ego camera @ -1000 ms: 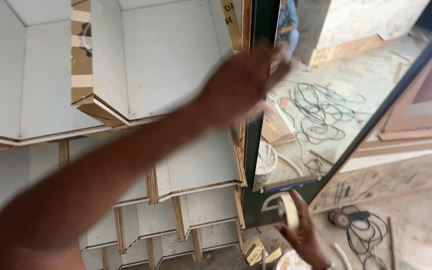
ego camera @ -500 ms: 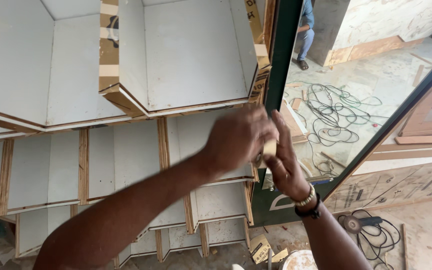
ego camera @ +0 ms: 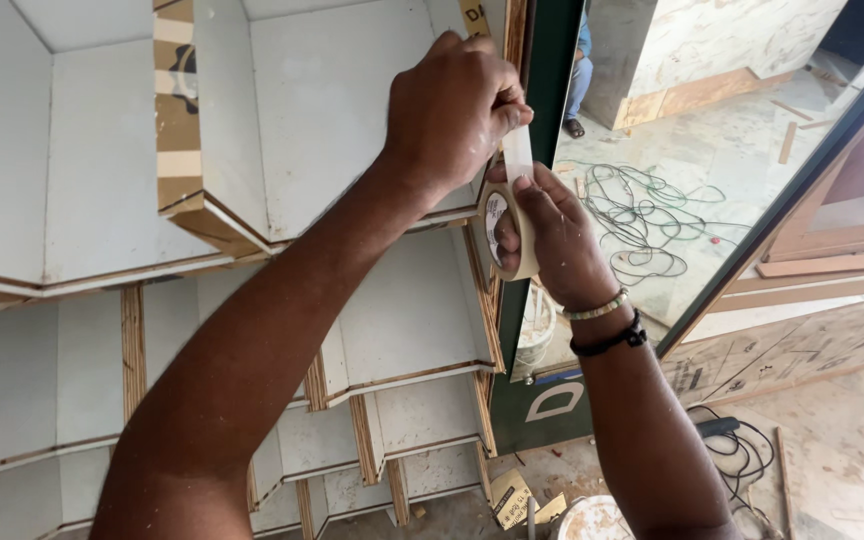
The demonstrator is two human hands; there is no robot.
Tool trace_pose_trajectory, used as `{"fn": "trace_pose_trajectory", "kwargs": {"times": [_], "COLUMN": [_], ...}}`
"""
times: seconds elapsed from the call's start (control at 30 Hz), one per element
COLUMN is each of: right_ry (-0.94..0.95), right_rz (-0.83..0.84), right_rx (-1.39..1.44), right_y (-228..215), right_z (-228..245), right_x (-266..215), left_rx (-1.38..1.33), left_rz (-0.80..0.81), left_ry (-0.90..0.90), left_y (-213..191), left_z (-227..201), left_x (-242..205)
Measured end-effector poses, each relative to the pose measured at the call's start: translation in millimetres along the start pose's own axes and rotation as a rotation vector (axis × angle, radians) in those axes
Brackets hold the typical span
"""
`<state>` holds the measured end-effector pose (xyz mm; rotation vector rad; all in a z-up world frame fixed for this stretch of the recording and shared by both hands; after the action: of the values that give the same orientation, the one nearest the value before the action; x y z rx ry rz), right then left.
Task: The person applies a white adhesive strip to the edge of a long white board using a small tool. They then position the board onto a wooden shelf unit and secure it with masking tape.
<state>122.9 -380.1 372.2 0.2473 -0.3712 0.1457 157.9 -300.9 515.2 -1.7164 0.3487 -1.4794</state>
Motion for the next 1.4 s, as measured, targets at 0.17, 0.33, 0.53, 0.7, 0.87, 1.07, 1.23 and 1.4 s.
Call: {"fn": "trace_pose_trajectory", "kwargs": {"times": [0.17, 0.33, 0.53, 0.7, 0.87, 1.07, 1.23, 1.4], "right_ry": [0.048, 0.053, 0.104, 0.116, 0.014, -0.026, -0.098, -0.01], "right_rz": [-0.034, -0.026, -0.054, -0.119, -0.124, -0.213, 0.215, -0.009], "right_rx": [0.016, 0.067, 0.028, -0.003, 0.166, 0.458, 1.056, 0.81], "right_y": [-5, -12, -22, -23, -15, -24, 5, -9], "right_z": [-8, -17, -21, -19, -19, -51, -82, -124], "right_x": [3, 10, 17, 14, 16, 18, 36, 6], "left_rx": [-0.087, -0.27, -0.033, 0.033, -0.036, -0.005, 0.06, 0.149], "left_rz": [0.012, -0.029, -0.016, -0.196, -0.225, -0.25, -0.233, -0.243], "left_ry": [-0.033, -0.118, -0.023, 0.157, 0.122, 0.088, 0.083, 0.09], "left_y": [6, 9, 19, 3, 3, 2, 6, 15], "left_z": [15, 41, 15, -8, 0, -2, -6, -9], "left_x": [-3, -5, -24, -48, -49, -53, -54, -58]}}
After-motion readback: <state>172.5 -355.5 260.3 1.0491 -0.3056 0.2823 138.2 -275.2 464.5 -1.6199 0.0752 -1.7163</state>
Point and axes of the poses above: each hand's wrist, its own x-axis towards the middle knuckle, its own y-axis out of the palm, z = x × y, the point moved 10 cm from there along x, towards the middle knuckle, and after that the axes turned 12 degrees about z, right-handed, at the moved point
